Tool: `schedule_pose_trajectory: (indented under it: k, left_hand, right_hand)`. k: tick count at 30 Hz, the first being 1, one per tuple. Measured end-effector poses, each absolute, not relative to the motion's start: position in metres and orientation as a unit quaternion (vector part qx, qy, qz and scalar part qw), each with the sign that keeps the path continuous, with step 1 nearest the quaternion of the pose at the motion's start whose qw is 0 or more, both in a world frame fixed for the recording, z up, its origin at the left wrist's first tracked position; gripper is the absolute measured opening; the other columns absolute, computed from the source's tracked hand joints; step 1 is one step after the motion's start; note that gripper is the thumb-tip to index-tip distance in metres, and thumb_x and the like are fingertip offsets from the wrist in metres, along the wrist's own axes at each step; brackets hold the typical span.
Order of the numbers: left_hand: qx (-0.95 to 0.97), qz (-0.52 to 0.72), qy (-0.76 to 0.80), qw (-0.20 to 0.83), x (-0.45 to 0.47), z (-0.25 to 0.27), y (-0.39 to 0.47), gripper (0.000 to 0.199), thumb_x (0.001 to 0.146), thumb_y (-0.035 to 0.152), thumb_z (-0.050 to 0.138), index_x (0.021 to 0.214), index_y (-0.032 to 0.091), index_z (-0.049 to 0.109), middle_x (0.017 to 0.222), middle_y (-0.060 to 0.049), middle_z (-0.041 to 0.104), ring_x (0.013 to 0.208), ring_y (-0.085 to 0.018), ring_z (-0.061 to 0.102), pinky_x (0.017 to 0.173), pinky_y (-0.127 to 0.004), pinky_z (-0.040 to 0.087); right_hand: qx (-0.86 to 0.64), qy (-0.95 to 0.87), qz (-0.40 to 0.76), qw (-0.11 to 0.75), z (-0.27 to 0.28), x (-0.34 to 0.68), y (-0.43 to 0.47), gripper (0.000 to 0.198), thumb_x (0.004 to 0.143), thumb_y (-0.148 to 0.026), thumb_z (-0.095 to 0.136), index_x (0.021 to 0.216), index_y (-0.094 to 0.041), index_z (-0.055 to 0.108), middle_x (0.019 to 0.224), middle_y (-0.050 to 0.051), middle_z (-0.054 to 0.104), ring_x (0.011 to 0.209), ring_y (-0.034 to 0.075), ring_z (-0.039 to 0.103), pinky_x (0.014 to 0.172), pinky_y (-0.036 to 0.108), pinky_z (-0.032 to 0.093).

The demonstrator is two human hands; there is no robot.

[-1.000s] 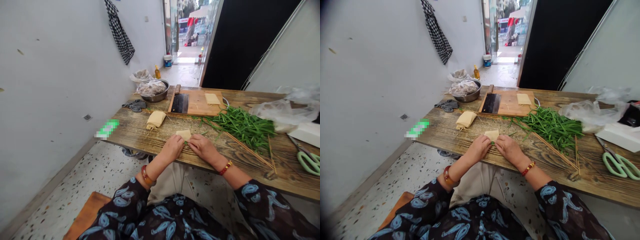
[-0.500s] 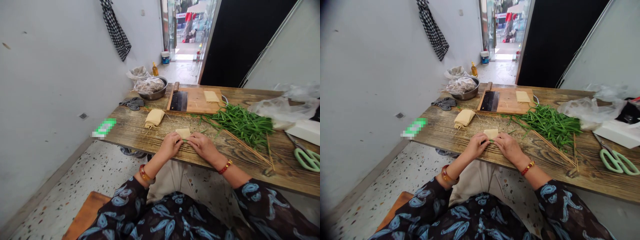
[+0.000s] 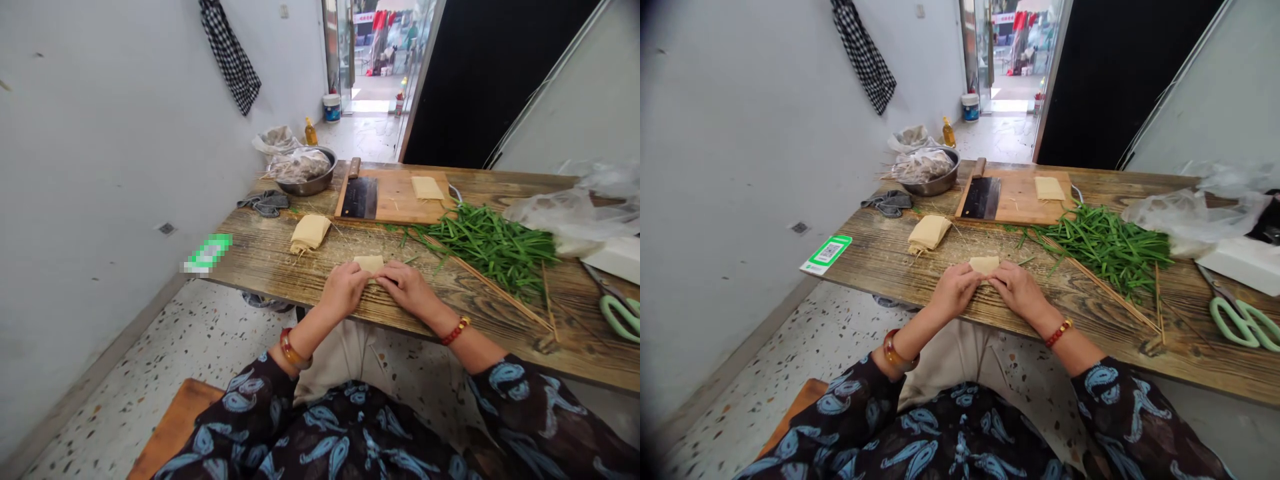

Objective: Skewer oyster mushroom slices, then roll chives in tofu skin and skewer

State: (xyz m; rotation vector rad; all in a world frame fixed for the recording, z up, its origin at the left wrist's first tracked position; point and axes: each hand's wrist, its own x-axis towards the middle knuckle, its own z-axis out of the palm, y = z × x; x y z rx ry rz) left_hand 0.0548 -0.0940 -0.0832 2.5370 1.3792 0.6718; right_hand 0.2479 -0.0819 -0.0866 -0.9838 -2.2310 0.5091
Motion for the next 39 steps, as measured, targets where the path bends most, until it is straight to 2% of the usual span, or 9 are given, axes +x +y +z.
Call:
schedule_pose_trajectory:
  k: [3, 6, 11, 18, 21, 25, 30, 33, 39]
  left_hand:
    - [0.871, 0.179, 0.455, 0.042, 0.057, -0.078, -0.096, 0.026, 0.093, 0.025, 0.04, 0.092, 0.022, 0.066, 0.085, -0.006, 0.06, 0.086, -0.02, 0.054, 0.073, -0.032, 0.038]
    - [0.875, 0.173, 0.451, 0.036, 0.06, -0.077, -0.094, 0.02, 0.09, 0.03, 0.048, 0.087, 0.019, 0.065, 0.087, -0.007, 0.06, 0.087, -0.021, 0.054, 0.073, -0.032, 0.039]
    - [0.857, 0.217, 0.451, 0.117, 0.063, -0.081, -0.081, 0.024, 0.09, 0.028, 0.051, 0.072, 0.018, 0.062, 0.08, -0.005, 0.059, 0.079, -0.017, 0.055, 0.071, -0.029, 0.041]
    - [0.835, 0.267, 0.437, 0.201, 0.062, -0.081, -0.072, 0.019, 0.084, 0.022, 0.058, 0.066, 0.017, 0.061, 0.074, -0.002, 0.059, 0.074, -0.015, 0.056, 0.068, -0.026, 0.041]
    - [0.833, 0.271, 0.435, 0.208, 0.063, -0.081, -0.073, 0.019, 0.084, 0.021, 0.059, 0.066, 0.017, 0.061, 0.074, -0.002, 0.059, 0.074, -0.015, 0.056, 0.068, -0.026, 0.041]
    - [0.83, 0.272, 0.438, 0.213, 0.063, -0.082, -0.073, 0.019, 0.084, 0.021, 0.059, 0.066, 0.017, 0.061, 0.073, -0.002, 0.059, 0.074, -0.015, 0.056, 0.069, -0.026, 0.042]
    - [0.828, 0.282, 0.436, 0.214, 0.063, -0.083, -0.073, 0.018, 0.083, 0.02, 0.059, 0.066, 0.017, 0.061, 0.073, -0.002, 0.059, 0.073, -0.015, 0.056, 0.068, -0.026, 0.041]
    - [0.829, 0.276, 0.438, 0.211, 0.063, -0.083, -0.074, 0.017, 0.084, 0.021, 0.058, 0.067, 0.017, 0.062, 0.074, -0.002, 0.059, 0.075, -0.015, 0.056, 0.069, -0.026, 0.042]
    - [0.832, 0.268, 0.438, 0.207, 0.062, -0.082, -0.073, 0.019, 0.085, 0.023, 0.057, 0.068, 0.017, 0.062, 0.073, -0.002, 0.059, 0.074, -0.015, 0.056, 0.07, -0.026, 0.042]
  right_hand:
    - [-0.377, -0.845, 0.201, 0.321, -0.087, 0.247, -0.081, 0.024, 0.093, -0.022, 0.048, 0.078, -0.019, 0.067, 0.075, 0.004, 0.059, 0.076, 0.018, 0.057, 0.069, 0.03, 0.045]
    - [-0.383, -0.841, 0.205, 0.322, -0.088, 0.248, -0.081, 0.024, 0.093, -0.022, 0.05, 0.078, -0.019, 0.068, 0.075, 0.004, 0.06, 0.076, 0.018, 0.057, 0.069, 0.03, 0.045]
    - [-0.391, -0.835, 0.219, 0.318, -0.09, 0.25, -0.075, 0.021, 0.091, -0.024, 0.053, 0.084, -0.02, 0.072, 0.077, 0.004, 0.064, 0.075, 0.017, 0.06, 0.069, 0.028, 0.046]
    - [-0.455, -0.806, 0.225, 0.305, -0.088, 0.285, -0.054, 0.019, 0.086, -0.02, 0.055, 0.086, -0.02, 0.075, 0.079, 0.002, 0.073, 0.072, 0.017, 0.066, 0.067, 0.027, 0.05]
    - [-0.52, -0.776, 0.167, 0.315, -0.08, 0.309, -0.055, 0.022, 0.086, -0.018, 0.053, 0.092, -0.018, 0.074, 0.09, 0.009, 0.073, 0.083, 0.024, 0.065, 0.076, 0.037, 0.05]
    - [-0.539, -0.78, -0.014, 0.318, -0.061, 0.313, -0.076, 0.028, 0.085, -0.016, 0.055, 0.11, -0.02, 0.068, 0.12, 0.014, 0.061, 0.112, 0.032, 0.052, 0.091, 0.05, 0.042]
    - [-0.402, -0.845, 0.065, 0.346, -0.061, 0.277, -0.106, 0.021, 0.091, -0.019, 0.052, 0.105, -0.02, 0.067, 0.099, 0.009, 0.065, 0.092, 0.021, 0.059, 0.082, 0.035, 0.049]
    - [-0.378, -0.869, 0.075, 0.311, -0.073, 0.261, -0.105, 0.024, 0.091, -0.02, 0.054, 0.111, -0.018, 0.065, 0.104, 0.01, 0.065, 0.097, 0.023, 0.057, 0.085, 0.038, 0.048]
    - [-0.4, -0.861, 0.1, 0.297, -0.088, 0.26, -0.088, 0.018, 0.092, -0.024, 0.053, 0.092, -0.019, 0.07, 0.09, 0.009, 0.068, 0.087, 0.022, 0.059, 0.079, 0.037, 0.049]
